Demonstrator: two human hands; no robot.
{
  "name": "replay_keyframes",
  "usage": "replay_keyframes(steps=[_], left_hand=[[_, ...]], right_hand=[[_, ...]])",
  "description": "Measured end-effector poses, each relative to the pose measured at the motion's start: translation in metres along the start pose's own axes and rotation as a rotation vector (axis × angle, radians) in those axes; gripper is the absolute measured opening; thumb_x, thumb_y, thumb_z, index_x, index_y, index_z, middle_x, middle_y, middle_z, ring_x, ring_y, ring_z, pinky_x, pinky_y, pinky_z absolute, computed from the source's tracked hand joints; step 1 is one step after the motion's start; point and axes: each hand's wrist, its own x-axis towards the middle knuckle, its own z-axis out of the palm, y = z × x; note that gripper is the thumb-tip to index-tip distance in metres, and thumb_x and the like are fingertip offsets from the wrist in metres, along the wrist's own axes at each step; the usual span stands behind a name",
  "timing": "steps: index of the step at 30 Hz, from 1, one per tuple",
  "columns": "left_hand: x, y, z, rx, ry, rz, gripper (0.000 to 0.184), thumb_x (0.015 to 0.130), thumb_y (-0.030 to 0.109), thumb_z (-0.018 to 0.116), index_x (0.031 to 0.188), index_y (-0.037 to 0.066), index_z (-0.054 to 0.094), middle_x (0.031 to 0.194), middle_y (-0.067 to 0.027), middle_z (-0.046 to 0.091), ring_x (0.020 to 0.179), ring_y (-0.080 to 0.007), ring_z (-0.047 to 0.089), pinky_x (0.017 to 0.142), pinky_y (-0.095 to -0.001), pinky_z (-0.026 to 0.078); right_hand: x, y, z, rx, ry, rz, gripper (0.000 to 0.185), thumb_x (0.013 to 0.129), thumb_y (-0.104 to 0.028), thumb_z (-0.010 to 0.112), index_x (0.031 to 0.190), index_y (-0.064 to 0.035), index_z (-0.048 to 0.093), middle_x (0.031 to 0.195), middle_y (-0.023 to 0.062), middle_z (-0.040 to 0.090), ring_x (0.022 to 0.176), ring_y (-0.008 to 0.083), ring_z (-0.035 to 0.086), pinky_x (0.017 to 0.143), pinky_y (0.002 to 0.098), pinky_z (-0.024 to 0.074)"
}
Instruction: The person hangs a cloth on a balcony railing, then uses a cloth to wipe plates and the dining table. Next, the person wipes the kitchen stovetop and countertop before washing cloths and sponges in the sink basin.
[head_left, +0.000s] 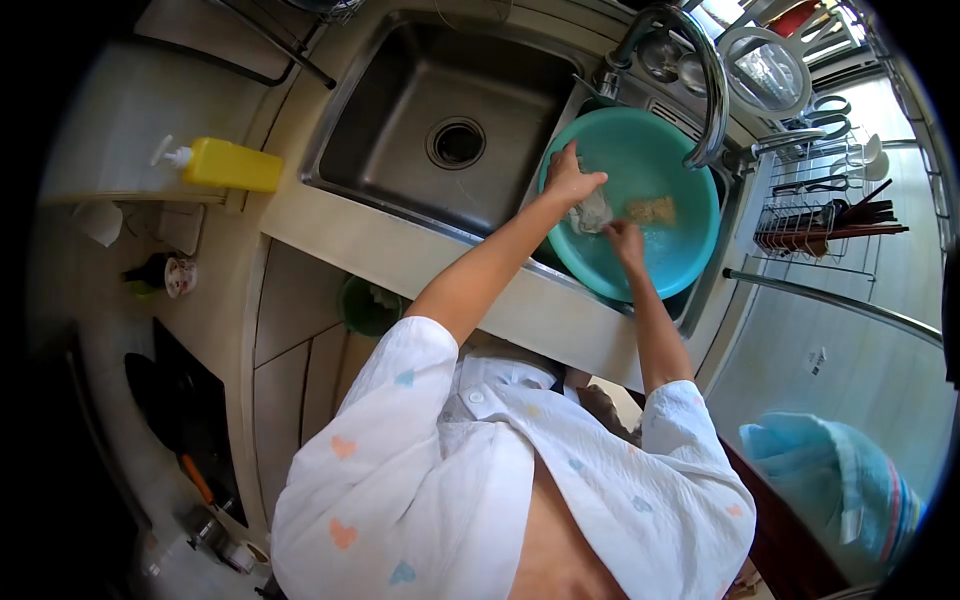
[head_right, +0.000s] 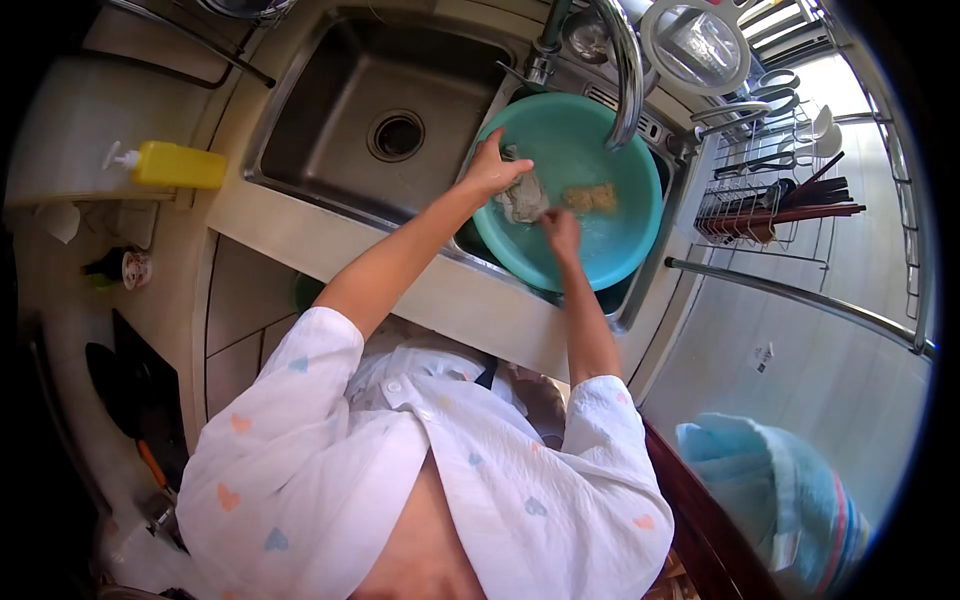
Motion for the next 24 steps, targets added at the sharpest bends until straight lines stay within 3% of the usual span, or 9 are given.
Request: replay_keyframes(steps=[3,6,8,12,14,16,18,21,24], left_hand=[[0.001,-0.015,-0.004,0.032,0.103,0.027,0.07,0.07,0.022,0.075,0.13,0.002,0.044,0.127,-0.0196,0.049,0.116,-0.0307,0.05,0.095,-0.0387,0.042],[0.0,-0.016,-0.018,0.085,0.177,0.042,0.053,0.071,0.019,0.072,0.118,0.003,0.054,0.116,-0.0179,0.057,0.103,-0.0291,0.058,0.087,-0.038,0.047],[-0.007,-0.017,-0.023,0.138,0.205,0.056,0.045,0.071,0.018,0.072,0.112,0.004,0.058,0.109,-0.0167,0.06,0.096,-0.0283,0.061,0.083,-0.0376,0.048],[-0.016,-0.005,-0.046,0.174,0.112,0.117,0.041,0.069,0.015,0.072,0.107,0.005,0.06,0.103,-0.0153,0.063,0.095,-0.0287,0.061,0.083,-0.037,0.048],[-0.024,-0.01,-0.042,0.204,0.038,0.106,0.042,0.068,0.014,0.072,0.108,0.005,0.06,0.103,-0.0152,0.063,0.095,-0.0289,0.061,0.083,-0.0367,0.048],[-0.016,-0.018,-0.033,0.281,-0.12,0.195,0.046,0.067,0.01,0.071,0.11,0.004,0.059,0.105,-0.0128,0.064,0.097,-0.0254,0.061,0.084,-0.0356,0.048],[-0.003,-0.025,-0.01,0.152,-0.188,0.289,0.045,0.066,0.006,0.069,0.11,0.003,0.06,0.106,-0.011,0.064,0.098,-0.0221,0.06,0.084,-0.0343,0.048],[-0.012,0.009,-0.01,-0.191,-0.381,0.222,0.043,0.067,-0.001,0.064,0.11,0.001,0.059,0.101,-0.0054,0.064,0.094,-0.0142,0.059,0.081,-0.0298,0.047],[-0.007,0.04,-0.029,-0.08,-0.258,0.285,0.04,0.068,-0.003,0.061,0.108,0.001,0.059,0.093,-0.0047,0.063,0.086,-0.0136,0.059,0.074,-0.0271,0.048]], right_hand=[[-0.002,-0.053,-0.013,-0.058,-0.113,0.071,0.03,0.078,-0.033,0.067,0.089,-0.0052,0.069,0.083,0.0203,0.067,0.082,0.0396,0.063,0.072,0.0467,0.0494],[0.006,-0.074,-0.013,-0.172,0.117,0.188,0.028,0.079,-0.032,0.067,0.092,-0.0068,0.068,0.082,0.0197,0.066,0.084,0.0386,0.063,0.073,0.0478,0.0493],[0.001,-0.071,0.011,-0.25,0.215,-0.328,0.021,0.079,-0.025,0.065,0.082,-0.0033,0.065,0.071,0.0167,0.064,0.072,0.0356,0.064,0.067,0.0462,0.0498],[0.022,0.001,0.026,-0.101,0.257,-0.233,0.023,0.077,-0.026,0.069,0.085,-0.0053,0.064,0.082,0.0203,0.064,0.081,0.0417,0.062,0.068,0.0493,0.0495],[0.03,-0.001,-0.009,-0.097,-0.001,-0.024,0.02,0.075,-0.019,0.071,0.086,-0.0042,0.063,0.081,0.0156,0.064,0.074,0.0347,0.063,0.065,0.0421,0.0517],[0.032,-0.058,-0.062,0.535,-0.31,0.308,0.016,0.077,-0.013,0.07,0.086,-0.0025,0.063,0.081,0.0086,0.062,0.069,0.0215,0.062,0.065,0.0322,0.0525],[0.005,-0.125,-0.121,0.861,-0.417,0.202,0.01,0.082,-0.01,0.066,0.086,-0.0016,0.061,0.081,0.0037,0.06,0.071,0.0122,0.058,0.066,0.026,0.0512],[-0.017,-0.158,-0.169,1.276,-0.568,0.043,0.014,0.094,-0.017,0.056,0.097,-0.0046,0.062,0.094,0.0053,0.061,0.09,0.0149,0.06,0.086,0.0335,0.0502],[-0.01,-0.135,-0.157,1.23,-0.513,0.175,0.023,0.093,-0.027,0.057,0.096,-0.0047,0.063,0.098,0.0066,0.062,0.097,0.0181,0.059,0.09,0.041,0.0494]])
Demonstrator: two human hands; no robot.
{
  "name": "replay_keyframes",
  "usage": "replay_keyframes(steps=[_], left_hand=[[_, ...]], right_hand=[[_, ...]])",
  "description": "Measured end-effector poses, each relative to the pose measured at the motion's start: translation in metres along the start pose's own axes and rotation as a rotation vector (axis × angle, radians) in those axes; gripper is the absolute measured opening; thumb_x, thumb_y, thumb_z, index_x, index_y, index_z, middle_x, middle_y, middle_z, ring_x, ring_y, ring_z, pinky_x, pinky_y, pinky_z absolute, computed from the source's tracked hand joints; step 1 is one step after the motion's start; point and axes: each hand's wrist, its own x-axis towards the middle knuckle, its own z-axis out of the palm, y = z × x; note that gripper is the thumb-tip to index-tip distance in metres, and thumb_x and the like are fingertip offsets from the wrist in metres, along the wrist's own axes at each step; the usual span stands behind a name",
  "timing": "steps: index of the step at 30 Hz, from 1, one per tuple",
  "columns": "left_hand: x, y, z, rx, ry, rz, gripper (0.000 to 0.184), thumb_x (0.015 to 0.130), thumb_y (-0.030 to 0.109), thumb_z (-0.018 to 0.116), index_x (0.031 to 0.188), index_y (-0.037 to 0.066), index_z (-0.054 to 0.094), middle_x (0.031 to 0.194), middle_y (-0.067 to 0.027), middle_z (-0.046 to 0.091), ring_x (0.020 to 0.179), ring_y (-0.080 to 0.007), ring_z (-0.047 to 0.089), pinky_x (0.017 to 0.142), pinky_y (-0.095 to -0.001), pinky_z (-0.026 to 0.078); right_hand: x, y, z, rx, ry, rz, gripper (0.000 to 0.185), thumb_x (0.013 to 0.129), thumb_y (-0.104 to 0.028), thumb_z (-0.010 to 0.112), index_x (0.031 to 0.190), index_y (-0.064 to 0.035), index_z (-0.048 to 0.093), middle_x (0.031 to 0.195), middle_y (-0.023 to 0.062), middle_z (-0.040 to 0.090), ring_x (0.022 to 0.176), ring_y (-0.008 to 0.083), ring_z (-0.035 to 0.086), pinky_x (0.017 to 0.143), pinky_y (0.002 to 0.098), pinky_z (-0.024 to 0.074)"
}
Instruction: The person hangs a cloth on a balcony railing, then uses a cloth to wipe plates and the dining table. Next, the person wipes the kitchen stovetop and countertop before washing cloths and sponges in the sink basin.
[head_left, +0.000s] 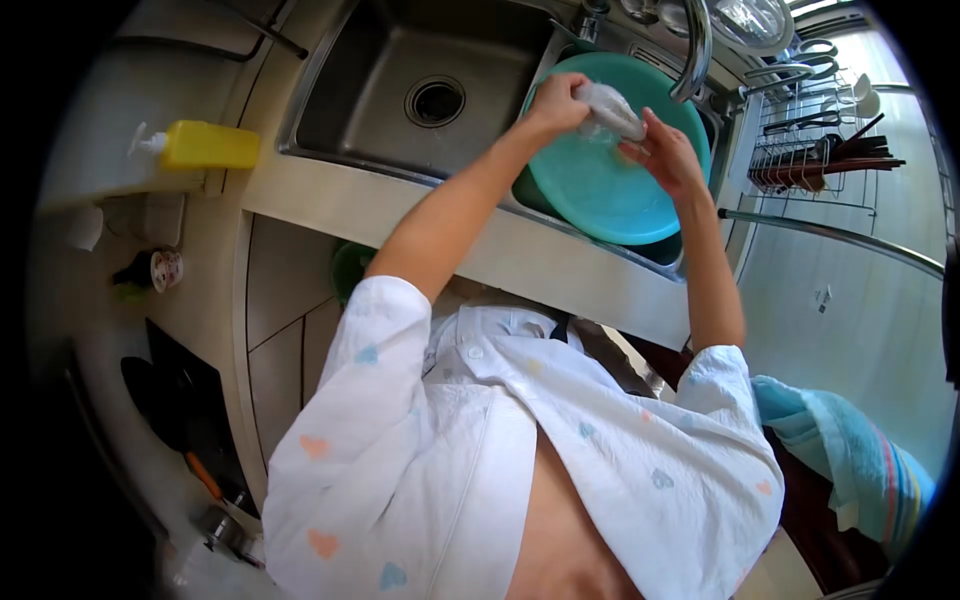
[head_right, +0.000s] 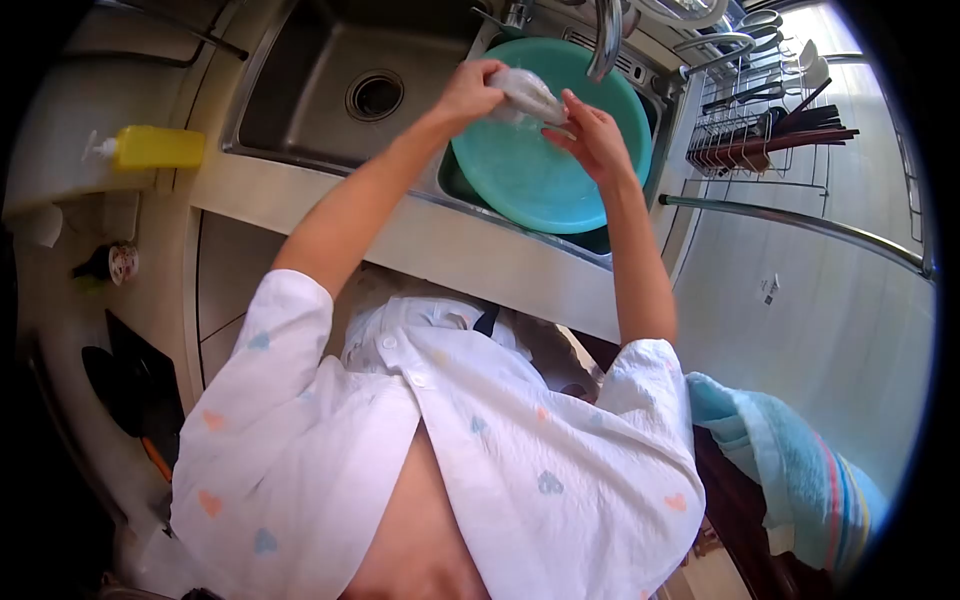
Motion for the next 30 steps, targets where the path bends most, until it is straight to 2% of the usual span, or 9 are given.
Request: replay_keyframes(steps=[2,7,9,11,14,17,23,24,30], left_hand=[[0.0,0.014,-0.014,-0.068,-0.065,0.06,0.039,0.068,-0.003,0.06,0.108,0.001,0.058,0.091,-0.0052,0.063,0.083,-0.014,0.059,0.071,-0.0269,0.048],[-0.011,0.04,-0.077,-0.015,-0.292,-0.056,0.059,0.064,-0.006,0.063,0.12,0.003,0.048,0.102,-0.0105,0.057,0.089,-0.017,0.057,0.072,-0.0284,0.048],[-0.026,0.042,-0.104,-0.026,-0.466,-0.012,0.077,0.061,-0.011,0.061,0.133,0.003,0.039,0.12,-0.0139,0.05,0.11,-0.0257,0.052,0.094,-0.0328,0.043],[-0.037,0.022,-0.117,0.645,-0.375,0.455,0.087,0.062,-0.013,0.06,0.141,0.01,0.031,0.133,-0.0159,0.039,0.115,-0.0316,0.049,0.097,-0.0368,0.043],[-0.07,0.039,-0.134,1.154,-0.174,0.358,0.096,0.063,-0.013,0.063,0.145,0.019,0.024,0.14,-0.0177,0.031,0.117,-0.0353,0.048,0.092,-0.0413,0.047],[-0.063,0.048,-0.157,1.177,-0.106,0.486,0.095,0.067,-0.009,0.064,0.145,0.026,0.021,0.138,-0.0174,0.034,0.115,-0.0348,0.049,0.083,-0.0451,0.052],[-0.054,0.051,-0.187,1.246,-0.039,0.3,0.042,0.083,0.016,0.058,0.121,0.005,0.045,0.098,-0.0177,0.063,0.085,-0.034,0.066,0.072,-0.0423,0.053],[-0.052,0.051,-0.189,1.276,-0.102,0.217,0.038,0.082,0.019,0.058,0.115,0.004,0.048,0.097,-0.017,0.064,0.088,-0.0324,0.066,0.072,-0.0416,0.053],[-0.071,0.039,-0.179,1.012,0.077,-0.064,0.04,0.071,0.019,0.069,0.105,0.0,0.057,0.1,-0.0206,0.066,0.096,-0.0334,0.064,0.078,-0.0415,0.052]], right_hand=[[0.026,0.029,-0.008,0.086,0.278,0.187,0.046,0.092,-0.044,0.054,0.111,-0.003,0.058,0.111,0.0118,0.06,0.105,0.0268,0.057,0.091,0.0481,0.0484],[0.036,0.029,0.075,0.368,-0.358,0.183,0.071,0.091,-0.064,0.029,0.136,-0.0108,0.039,0.128,0.0139,0.05,0.105,0.032,0.056,0.082,0.0425,0.0537],[0.065,0.032,0.077,0.231,-0.645,0.288,0.059,0.092,-0.056,0.042,0.13,-0.0109,0.044,0.114,0.0137,0.057,0.091,0.0268,0.06,0.075,0.0343,0.0549],[0.077,0.025,0.104,0.043,-0.461,0.263,0.045,0.089,-0.035,0.061,0.125,-0.0112,0.048,0.102,0.0077,0.06,0.08,0.0167,0.058,0.06,0.0239,0.0493],[0.087,0.011,0.149,-0.448,-0.485,0.243,0.032,0.077,-0.013,0.071,0.106,-0.0139,0.057,0.088,0.0,0.056,0.068,0.0102,0.05,0.051,0.0209,0.0346],[0.103,-0.006,0.19,-0.691,-0.593,0.159,0.025,0.076,-0.014,0.072,0.095,-0.0144,0.057,0.082,-0.0014,0.053,0.064,0.0071,0.046,0.049,0.0221,0.0331],[0.119,-0.016,0.234,-1.219,-0.545,0.188,0.018,0.076,-0.022,0.069,0.088,-0.011,0.063,0.057,-0.0003,0.05,0.048,0.0105,0.042,0.045,0.0252,0.0339],[0.137,-0.003,0.225,-1.404,-0.744,-0.292,0.017,0.075,-0.021,0.068,0.085,-0.0082,0.062,0.06,0.0045,0.053,0.049,0.0149,0.046,0.046,0.0288,0.0372],[0.114,0.01,0.241,-1.982,-0.238,-0.545,0.03,0.077,-0.031,0.06,0.096,-0.0083,0.065,0.091,0.017,0.067,0.087,0.0352,0.065,0.074,0.0449,0.0522]])
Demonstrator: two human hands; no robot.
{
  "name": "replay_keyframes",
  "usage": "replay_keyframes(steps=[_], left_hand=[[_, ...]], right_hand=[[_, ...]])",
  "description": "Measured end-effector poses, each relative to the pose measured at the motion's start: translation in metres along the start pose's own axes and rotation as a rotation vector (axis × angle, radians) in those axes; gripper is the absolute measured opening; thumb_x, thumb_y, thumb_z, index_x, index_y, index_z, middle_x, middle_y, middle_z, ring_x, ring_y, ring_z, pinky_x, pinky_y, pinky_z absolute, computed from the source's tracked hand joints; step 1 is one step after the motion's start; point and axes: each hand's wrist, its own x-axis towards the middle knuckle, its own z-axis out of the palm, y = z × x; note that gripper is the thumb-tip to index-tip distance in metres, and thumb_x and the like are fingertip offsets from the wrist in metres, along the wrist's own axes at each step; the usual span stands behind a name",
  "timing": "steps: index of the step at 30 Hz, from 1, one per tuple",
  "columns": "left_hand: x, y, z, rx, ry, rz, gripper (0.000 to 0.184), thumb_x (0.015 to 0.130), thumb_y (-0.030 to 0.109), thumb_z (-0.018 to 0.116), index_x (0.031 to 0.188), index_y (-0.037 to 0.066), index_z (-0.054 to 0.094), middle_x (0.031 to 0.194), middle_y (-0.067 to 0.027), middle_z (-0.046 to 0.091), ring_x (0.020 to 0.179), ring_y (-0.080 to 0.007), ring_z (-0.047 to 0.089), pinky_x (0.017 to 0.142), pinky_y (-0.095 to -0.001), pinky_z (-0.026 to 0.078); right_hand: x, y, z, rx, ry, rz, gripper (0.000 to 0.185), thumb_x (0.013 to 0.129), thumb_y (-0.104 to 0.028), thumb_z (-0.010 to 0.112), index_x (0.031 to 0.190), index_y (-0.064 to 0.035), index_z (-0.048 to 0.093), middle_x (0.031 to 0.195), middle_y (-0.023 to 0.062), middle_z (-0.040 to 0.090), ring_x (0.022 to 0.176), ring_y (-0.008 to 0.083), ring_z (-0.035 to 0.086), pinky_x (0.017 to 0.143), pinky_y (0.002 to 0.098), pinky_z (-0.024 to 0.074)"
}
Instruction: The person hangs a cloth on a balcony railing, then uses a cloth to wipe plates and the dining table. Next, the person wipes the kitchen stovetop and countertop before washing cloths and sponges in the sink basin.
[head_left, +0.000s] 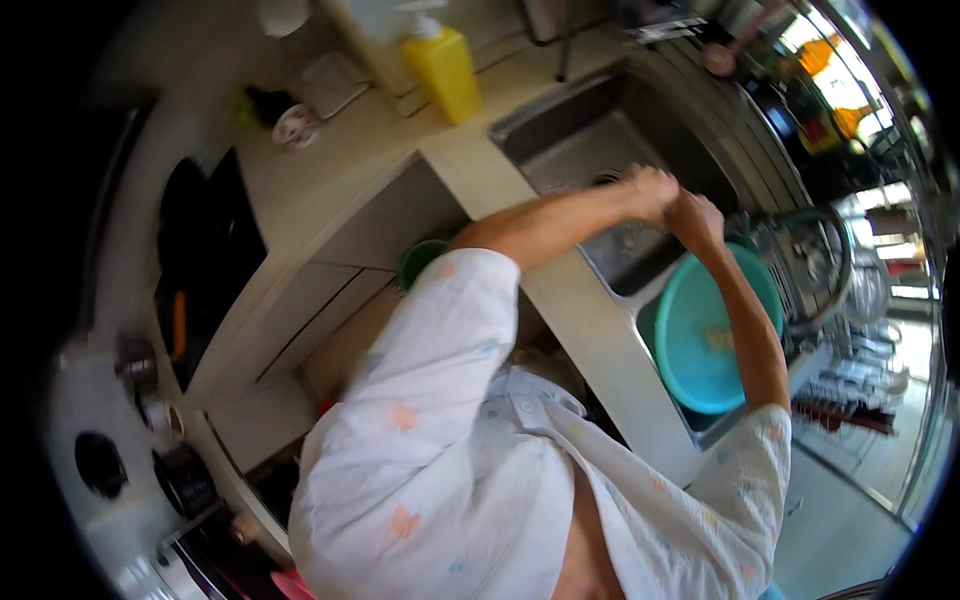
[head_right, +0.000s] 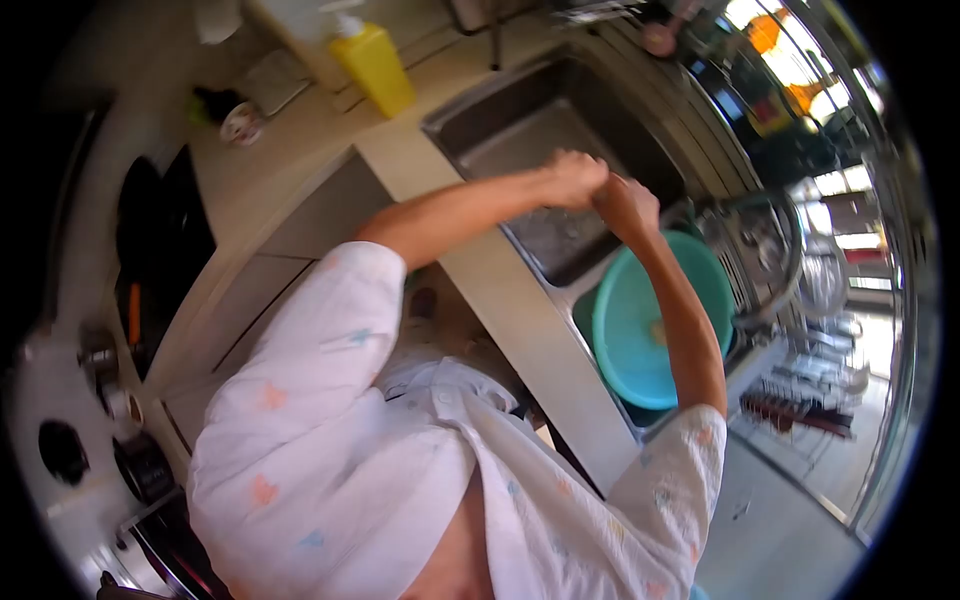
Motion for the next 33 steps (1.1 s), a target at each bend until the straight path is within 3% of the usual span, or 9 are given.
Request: replay_keyframes(steps=[6,10,16,19,22,24,26,30,33], left_hand=[[0.038,0.002,0.095,-0.978,0.187,-0.065,0.024,0.064,0.004,0.054,0.084,-0.004,0.064,0.075,-0.0216,0.065,0.071,-0.0289,0.063,0.058,-0.0415,0.05],[0.01,0.026,0.064,-1.609,-0.168,-0.339,0.013,0.063,-0.004,0.051,0.069,0.006,0.048,0.049,-0.0003,0.031,0.036,-0.0086,0.03,0.033,-0.026,0.019],[0.015,0.022,0.095,-1.927,-0.278,-0.411,0.02,0.075,0.027,0.058,0.074,0.008,0.053,0.05,0.0005,0.036,0.034,-0.0096,0.033,0.032,-0.0255,0.023],[-0.004,0.016,0.084,-1.606,-0.115,-0.515,0.039,0.075,0.046,0.056,0.083,0.008,0.054,0.075,-0.0083,0.057,0.061,-0.0167,0.058,0.05,-0.0271,0.046],[0.003,-0.008,0.085,-1.8,0.196,-0.654,0.044,0.065,0.027,0.073,0.097,0.007,0.049,0.095,-0.012,0.059,0.08,-0.024,0.061,0.06,-0.0358,0.052],[0.018,-0.013,0.082,-1.915,0.543,-0.714,0.064,0.052,0.002,0.079,0.105,0.009,0.042,0.093,-0.0116,0.057,0.084,-0.0264,0.06,0.06,-0.0402,0.053],[0.012,-0.011,0.063,-1.807,0.65,-0.679,0.058,0.057,0.002,0.077,0.102,0.01,0.041,0.091,-0.0103,0.053,0.083,-0.0244,0.058,0.055,-0.0401,0.05],[-0.028,-0.018,0.03,-1.877,0.727,-0.637,0.056,0.061,0.011,0.081,0.1,0.011,0.041,0.089,-0.0091,0.05,0.082,-0.0226,0.055,0.056,-0.0405,0.048],[-0.076,-0.037,0.012,-1.826,0.632,-0.572,0.063,0.062,0.022,0.083,0.108,0.009,0.042,0.095,-0.0129,0.054,0.086,-0.028,0.057,0.062,-0.0409,0.05]], right_hand=[[0.007,0.032,0.01,-0.269,0.197,-0.272,0.013,0.082,-0.02,0.056,0.088,-0.01,0.05,0.067,0.0162,0.064,0.064,0.0359,0.065,0.056,0.0457,0.0491],[0.01,0.047,0.012,-0.271,0.263,-0.437,0.012,0.08,-0.014,0.055,0.083,-0.0076,0.046,0.066,0.0139,0.062,0.063,0.0331,0.064,0.054,0.0446,0.0467],[-0.003,0.044,0.025,-0.239,0.308,-0.362,0.021,0.073,-0.008,0.06,0.087,-0.0061,0.044,0.075,0.0135,0.06,0.074,0.0341,0.062,0.059,0.0437,0.0464],[-0.009,0.048,0.037,-0.013,0.275,-0.297,0.036,0.073,-0.009,0.068,0.1,-0.0029,0.046,0.072,0.0092,0.058,0.073,0.0326,0.061,0.06,0.0413,0.047],[-0.025,0.04,0.006,1.105,-0.239,0.025,0.033,0.088,-0.029,0.065,0.104,-0.0033,0.052,0.062,-0.0061,0.044,0.045,0.0033,0.038,0.037,0.0213,0.0281],[-0.027,0.039,0.007,1.22,-0.252,0.095,0.028,0.088,-0.029,0.064,0.099,-0.0054,0.055,0.059,-0.0069,0.042,0.043,0.0017,0.033,0.036,0.02,0.0231],[-0.023,0.04,0.011,1.26,-0.14,0.083,0.023,0.089,-0.034,0.062,0.085,-0.0116,0.058,0.052,-0.0106,0.035,0.038,0.0003,0.026,0.035,0.018,0.0144],[-0.017,0.007,-0.041,1.237,0.199,0.325,0.031,0.085,-0.021,0.066,0.111,-0.0056,0.062,0.102,0.0083,0.062,0.088,0.0152,0.057,0.074,0.0284,0.0454],[0.005,-0.009,-0.027,1.545,0.294,0.016,0.029,0.086,-0.019,0.064,0.109,-0.0026,0.062,0.101,0.0103,0.064,0.09,0.0191,0.06,0.077,0.0311,0.0487]])
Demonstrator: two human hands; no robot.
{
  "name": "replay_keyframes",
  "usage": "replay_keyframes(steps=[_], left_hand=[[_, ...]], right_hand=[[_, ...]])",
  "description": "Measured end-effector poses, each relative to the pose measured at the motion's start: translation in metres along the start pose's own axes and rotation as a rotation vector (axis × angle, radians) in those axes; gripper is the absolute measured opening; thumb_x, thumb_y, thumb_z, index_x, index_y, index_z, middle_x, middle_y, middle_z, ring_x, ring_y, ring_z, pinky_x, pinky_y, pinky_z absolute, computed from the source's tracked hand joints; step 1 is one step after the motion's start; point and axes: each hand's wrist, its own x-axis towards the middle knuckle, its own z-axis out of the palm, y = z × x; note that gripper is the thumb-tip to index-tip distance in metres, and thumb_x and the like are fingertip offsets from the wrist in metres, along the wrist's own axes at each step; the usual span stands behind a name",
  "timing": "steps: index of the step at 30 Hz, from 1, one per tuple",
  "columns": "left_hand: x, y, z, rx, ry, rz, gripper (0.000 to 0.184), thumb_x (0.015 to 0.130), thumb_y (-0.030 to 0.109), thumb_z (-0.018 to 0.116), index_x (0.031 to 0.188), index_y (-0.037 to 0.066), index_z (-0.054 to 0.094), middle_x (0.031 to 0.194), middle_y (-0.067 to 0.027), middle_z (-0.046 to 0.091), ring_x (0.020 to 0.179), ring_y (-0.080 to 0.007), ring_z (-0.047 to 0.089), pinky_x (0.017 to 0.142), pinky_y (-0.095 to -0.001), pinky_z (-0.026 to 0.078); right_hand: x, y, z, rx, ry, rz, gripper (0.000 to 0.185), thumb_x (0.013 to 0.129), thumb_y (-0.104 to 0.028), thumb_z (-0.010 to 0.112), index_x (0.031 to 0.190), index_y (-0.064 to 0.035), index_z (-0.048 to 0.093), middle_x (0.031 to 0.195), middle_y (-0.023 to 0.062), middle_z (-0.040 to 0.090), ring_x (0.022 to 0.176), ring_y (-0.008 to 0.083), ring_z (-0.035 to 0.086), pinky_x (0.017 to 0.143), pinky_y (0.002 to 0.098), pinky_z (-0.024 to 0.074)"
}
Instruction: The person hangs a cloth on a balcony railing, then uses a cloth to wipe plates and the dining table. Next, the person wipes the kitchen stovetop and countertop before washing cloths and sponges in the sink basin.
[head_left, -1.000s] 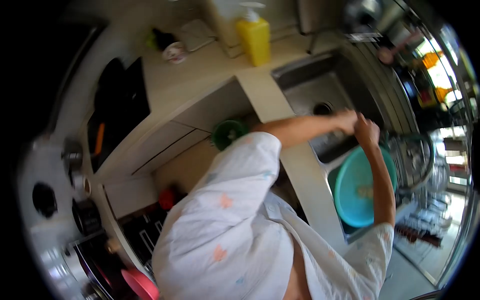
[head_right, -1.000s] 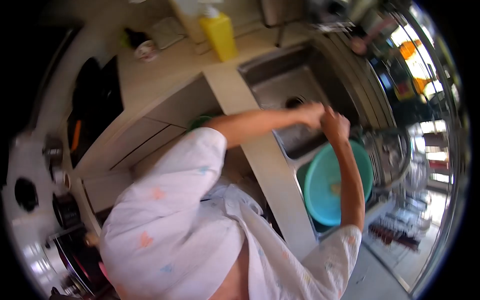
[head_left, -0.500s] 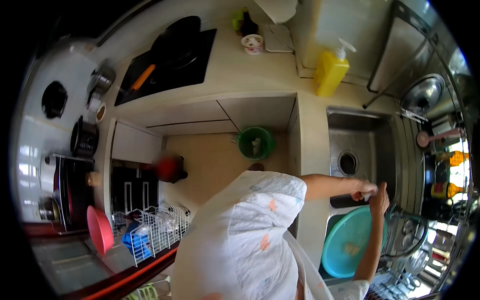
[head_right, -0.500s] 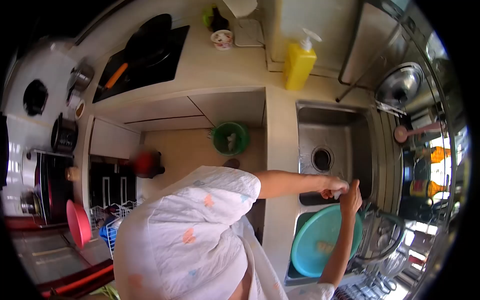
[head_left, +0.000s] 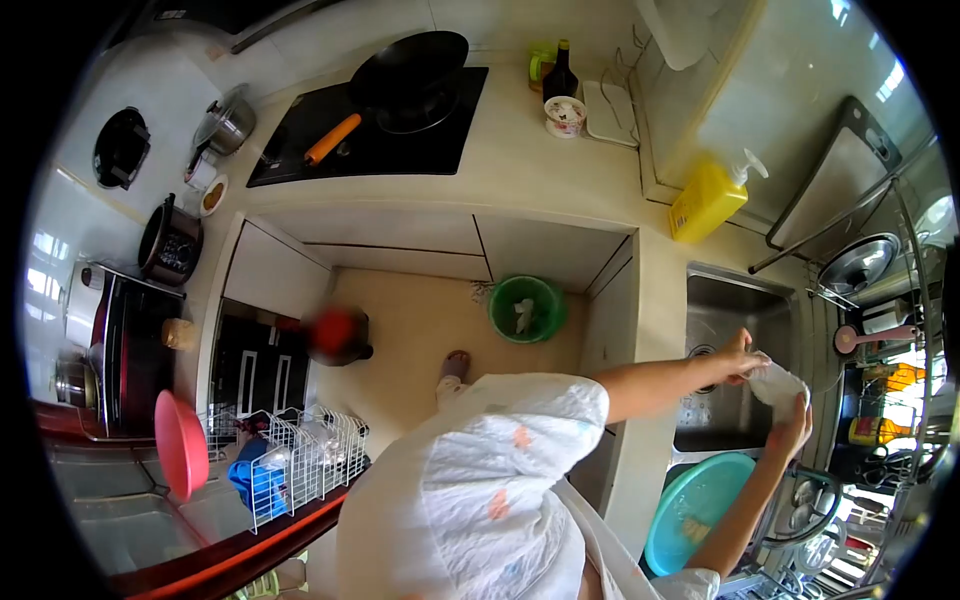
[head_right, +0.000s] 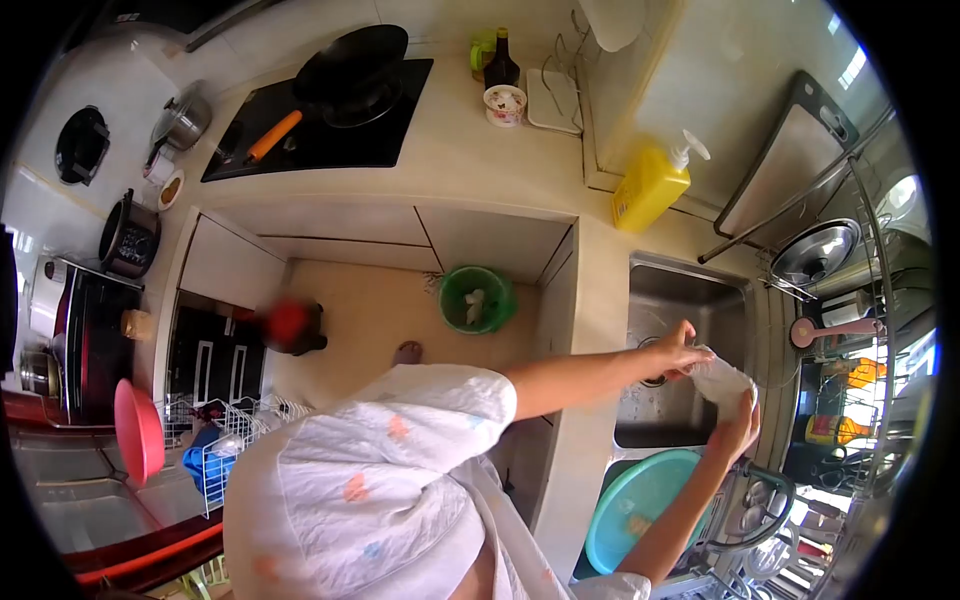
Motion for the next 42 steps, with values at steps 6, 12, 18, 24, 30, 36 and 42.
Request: replay_keyframes(steps=[6,12,18,24,30,36,42], left_hand=[[-0.055,0.08,-0.123,0.294,-0.477,0.518,0.072,0.06,0.011,0.079,0.126,0.005,0.051,0.118,-0.0155,0.055,0.113,-0.0231,0.052,0.095,-0.0333,0.043],[-0.136,0.152,-0.277,0.589,-0.063,0.775,0.041,0.062,0.021,0.083,0.093,0.005,0.063,0.078,-0.003,0.059,0.077,-0.0111,0.055,0.065,-0.0269,0.045],[-0.221,0.204,-0.424,0.776,-0.251,0.477,0.038,0.068,0.028,0.081,0.089,0.004,0.06,0.073,0.0005,0.052,0.07,-0.0093,0.046,0.062,-0.0261,0.04],[-0.247,0.221,-0.501,0.543,-0.445,0.345,0.037,0.073,0.024,0.076,0.099,0.003,0.06,0.074,-0.0028,0.06,0.069,-0.012,0.055,0.066,-0.0259,0.045],[-0.223,0.251,-0.504,0.925,0.203,0.401,0.039,0.078,0.036,0.071,0.091,0.003,0.056,0.076,-0.0109,0.064,0.063,-0.0243,0.06,0.057,-0.0358,0.047],[-0.166,0.206,-0.564,0.892,0.748,0.819,0.063,0.078,0.036,0.072,0.122,0.0,0.045,0.112,-0.0202,0.051,0.104,-0.0348,0.048,0.086,-0.0414,0.04],[-0.175,0.153,-0.657,1.505,1.011,0.814,0.042,0.084,0.027,0.064,0.118,0.007,0.051,0.107,-0.0138,0.053,0.099,-0.0331,0.048,0.085,-0.0457,0.034]], right_hand=[[-0.07,-0.05,0.2,-0.445,-0.43,-0.17,0.028,0.085,-0.007,0.058,0.112,0.0009,0.06,0.099,0.0056,0.062,0.09,0.011,0.057,0.079,0.0233,0.0444],[-0.133,-0.089,0.343,-0.93,-0.457,-0.229,0.017,0.079,-0.012,0.067,0.088,0.0015,0.061,0.074,0.0011,0.058,0.07,0.0078,0.05,0.067,0.0223,0.0406],[-0.162,-0.06,0.427,-0.367,-0.687,0.023,0.02,0.08,-0.013,0.069,0.079,-0.0067,0.05,0.071,-0.002,0.049,0.067,0.0056,0.045,0.062,0.0201,0.038],[-0.163,-0.036,0.487,-0.097,-0.714,0.208,0.021,0.082,-0.003,0.064,0.098,-0.0052,0.051,0.087,0.0005,0.053,0.079,0.0078,0.053,0.068,0.023,0.0444],[-0.082,0.003,0.546,-0.354,-0.48,0.24,0.047,0.077,-0.018,0.075,0.116,-0.0025,0.054,0.096,0.0061,0.062,0.085,0.0139,0.061,0.071,0.0265,0.0494],[-0.023,0.086,0.59,-1.022,-0.408,-0.534,0.082,0.074,-0.032,0.076,0.136,0.0019,0.034,0.131,0.0283,0.043,0.115,0.038,0.049,0.092,0.0427,0.0442],[-0.118,0.23,0.67,-1.387,-0.185,-0.777,0.075,0.086,-0.054,0.049,0.136,0.0011,0.038,0.139,0.0324,0.031,0.129,0.0514,0.027,0.103,0.0636,0.0202]])
